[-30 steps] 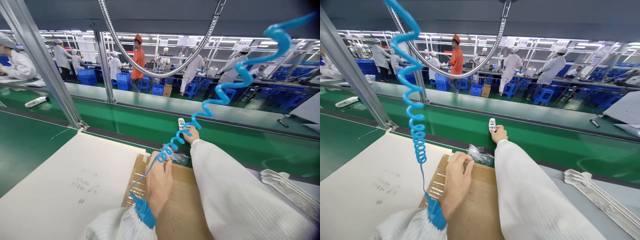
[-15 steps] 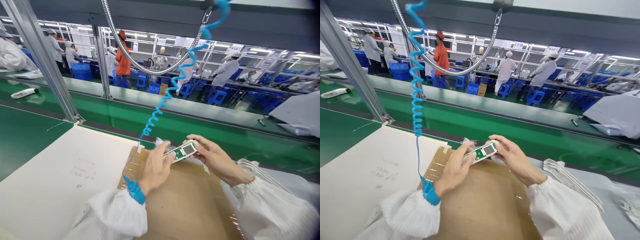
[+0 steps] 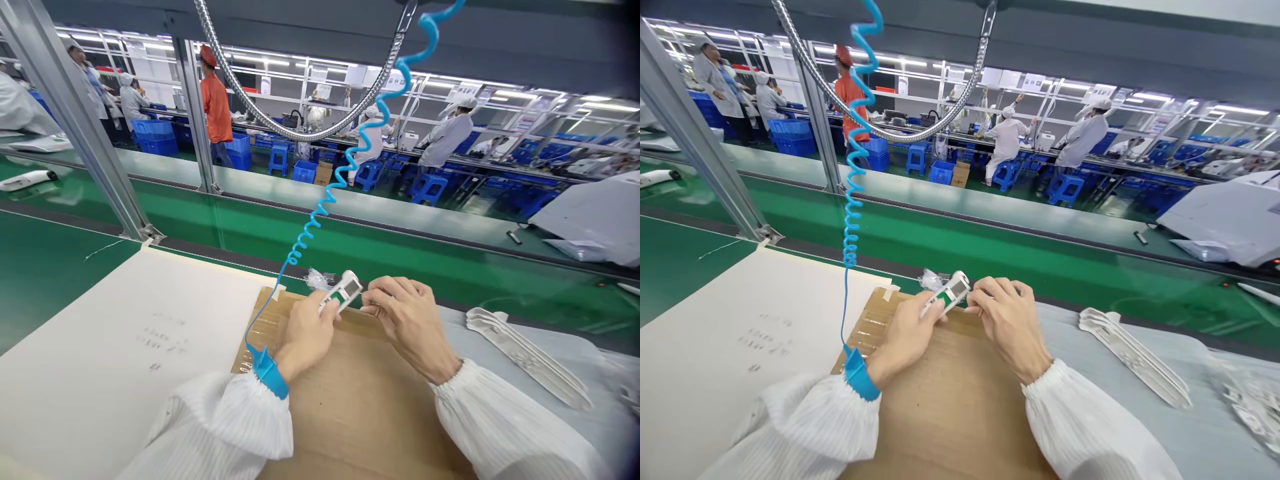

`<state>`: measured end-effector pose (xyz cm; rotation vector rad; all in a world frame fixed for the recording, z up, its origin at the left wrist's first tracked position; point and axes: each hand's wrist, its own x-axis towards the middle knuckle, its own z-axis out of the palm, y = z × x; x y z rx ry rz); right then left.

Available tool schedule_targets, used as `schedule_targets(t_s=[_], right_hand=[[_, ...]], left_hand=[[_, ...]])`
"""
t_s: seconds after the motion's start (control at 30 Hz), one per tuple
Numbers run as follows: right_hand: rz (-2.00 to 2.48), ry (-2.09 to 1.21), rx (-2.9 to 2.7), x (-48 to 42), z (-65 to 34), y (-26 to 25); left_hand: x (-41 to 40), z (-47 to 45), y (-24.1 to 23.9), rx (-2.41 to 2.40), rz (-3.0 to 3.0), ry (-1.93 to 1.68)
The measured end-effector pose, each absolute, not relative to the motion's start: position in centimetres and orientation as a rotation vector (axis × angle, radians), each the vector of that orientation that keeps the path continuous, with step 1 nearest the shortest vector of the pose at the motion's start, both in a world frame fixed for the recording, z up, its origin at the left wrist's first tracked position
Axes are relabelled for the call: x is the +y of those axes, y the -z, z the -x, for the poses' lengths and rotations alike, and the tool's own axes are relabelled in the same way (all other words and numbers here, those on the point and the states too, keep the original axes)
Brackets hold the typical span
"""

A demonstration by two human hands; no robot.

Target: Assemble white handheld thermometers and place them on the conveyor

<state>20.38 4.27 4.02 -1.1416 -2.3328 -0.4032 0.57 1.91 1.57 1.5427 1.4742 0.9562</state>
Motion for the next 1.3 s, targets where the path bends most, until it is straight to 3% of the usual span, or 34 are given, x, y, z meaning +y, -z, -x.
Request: schedule_targets(t_s=[0.17,0.57,0.8,1.07,1.17,1.3], right_hand=[[1.116,0.214,-2.241,6.1,-18.0,-3.8],[0.962,0.625,-2.290,7.8,-17.6,-4.3],[1.118,0.210,-2.208,7.6,-16.6,-3.4],[1.076,0.461,-2.235,8.9,-15.7,-4.5],[1.046,0.534,-2.300,8.0,-15.8,-4.7],[1.095,0.340,-2.321,7.9,-16.1,-3.4]], left_hand=[[2.7,0.2,-1.2,1.727,-1.569,-1.074],[2.6,0.4,-1.6,1.635,-1.640,-1.050],[3.9,1.8,-0.9,1.752,-1.241,-1.259],[2.4,0.4,-1.5,1.685,-1.676,-1.075],[2.8,0.4,-1.3,1.654,-1.548,-1.083],[3.8,1.5,-0.5,1.753,-1.204,-1.258]])
